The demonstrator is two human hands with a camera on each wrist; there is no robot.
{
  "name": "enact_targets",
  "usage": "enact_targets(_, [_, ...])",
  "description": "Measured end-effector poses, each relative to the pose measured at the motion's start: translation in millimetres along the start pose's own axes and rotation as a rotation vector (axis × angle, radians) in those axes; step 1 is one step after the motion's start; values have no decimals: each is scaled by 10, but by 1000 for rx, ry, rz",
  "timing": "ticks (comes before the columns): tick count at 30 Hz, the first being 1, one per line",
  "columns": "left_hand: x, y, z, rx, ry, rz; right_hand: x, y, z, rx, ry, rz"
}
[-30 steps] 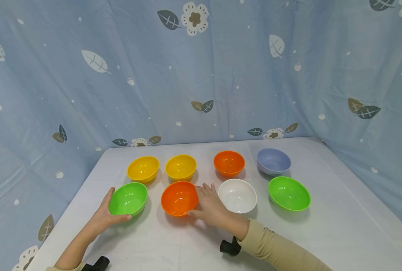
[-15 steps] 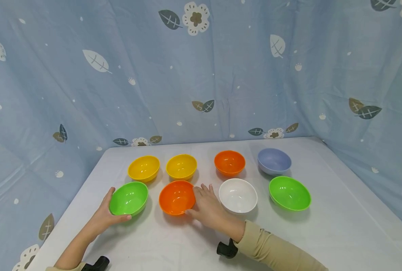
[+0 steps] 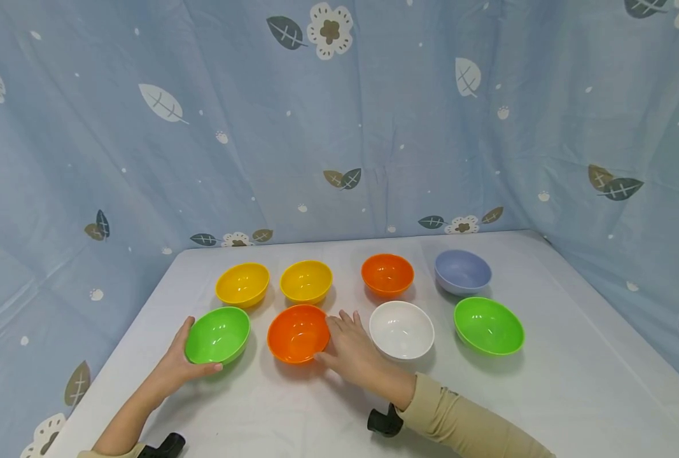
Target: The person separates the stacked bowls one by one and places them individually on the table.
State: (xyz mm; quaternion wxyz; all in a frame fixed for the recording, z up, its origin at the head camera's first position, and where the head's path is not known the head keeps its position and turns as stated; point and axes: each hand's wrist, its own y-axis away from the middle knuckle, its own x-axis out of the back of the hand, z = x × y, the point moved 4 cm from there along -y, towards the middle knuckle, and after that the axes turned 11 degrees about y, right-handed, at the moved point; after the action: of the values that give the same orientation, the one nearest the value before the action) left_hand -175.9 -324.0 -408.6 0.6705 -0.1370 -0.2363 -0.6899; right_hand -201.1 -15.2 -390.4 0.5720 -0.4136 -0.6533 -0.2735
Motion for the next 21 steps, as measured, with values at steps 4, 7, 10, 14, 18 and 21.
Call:
enact_targets(4, [1, 7, 9, 14, 0, -5, 41, 26, 16, -7, -21, 14])
enact_targets(7, [8, 15, 30, 12, -38, 3, 140, 73, 56, -18, -46, 41])
enact_targets(10, [20, 27, 74, -12, -96, 22, 276, 134, 145, -14, -65, 84])
enact_targets(14, [33, 60, 140, -89, -155, 49, 413, 251, 360, 0, -98, 114])
enact_targets(18, [37, 106, 193, -192, -214, 76, 498, 429, 652, 21, -77, 153])
enact_targets(21, [43, 139, 227, -256, -263, 103, 571, 584, 883, 15, -22, 196])
